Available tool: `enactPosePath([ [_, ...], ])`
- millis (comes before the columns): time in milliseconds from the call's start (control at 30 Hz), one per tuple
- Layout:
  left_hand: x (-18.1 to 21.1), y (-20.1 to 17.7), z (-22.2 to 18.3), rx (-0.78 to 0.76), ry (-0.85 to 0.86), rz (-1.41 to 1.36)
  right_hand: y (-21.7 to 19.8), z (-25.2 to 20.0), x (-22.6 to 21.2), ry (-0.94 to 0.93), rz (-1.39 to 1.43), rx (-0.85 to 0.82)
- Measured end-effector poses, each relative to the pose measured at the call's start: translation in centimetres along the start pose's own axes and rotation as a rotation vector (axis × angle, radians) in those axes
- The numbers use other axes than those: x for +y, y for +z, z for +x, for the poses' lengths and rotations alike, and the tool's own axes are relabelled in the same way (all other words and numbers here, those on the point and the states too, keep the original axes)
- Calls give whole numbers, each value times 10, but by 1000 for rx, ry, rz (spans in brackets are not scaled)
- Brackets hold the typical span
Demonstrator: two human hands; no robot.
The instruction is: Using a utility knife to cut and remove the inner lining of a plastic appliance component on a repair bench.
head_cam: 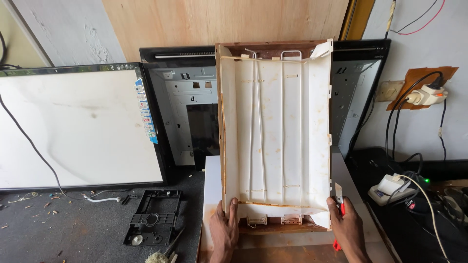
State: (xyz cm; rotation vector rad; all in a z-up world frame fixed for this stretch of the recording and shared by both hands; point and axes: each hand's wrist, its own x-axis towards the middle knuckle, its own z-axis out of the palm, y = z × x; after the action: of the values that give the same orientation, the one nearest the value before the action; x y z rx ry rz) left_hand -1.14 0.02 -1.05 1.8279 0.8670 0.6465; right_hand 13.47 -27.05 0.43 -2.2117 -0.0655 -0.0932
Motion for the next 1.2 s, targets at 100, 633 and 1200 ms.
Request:
enactPosePath([
  [100,-10,4,4,5,-15,17,7,4,10,-53,-40,19],
  [633,-11,5,4,11,16,-5,8,2,7,-56,-72,45],
  [1200,-1,-1,2,-20,-42,16,11,3,8,-28,-135,53],
])
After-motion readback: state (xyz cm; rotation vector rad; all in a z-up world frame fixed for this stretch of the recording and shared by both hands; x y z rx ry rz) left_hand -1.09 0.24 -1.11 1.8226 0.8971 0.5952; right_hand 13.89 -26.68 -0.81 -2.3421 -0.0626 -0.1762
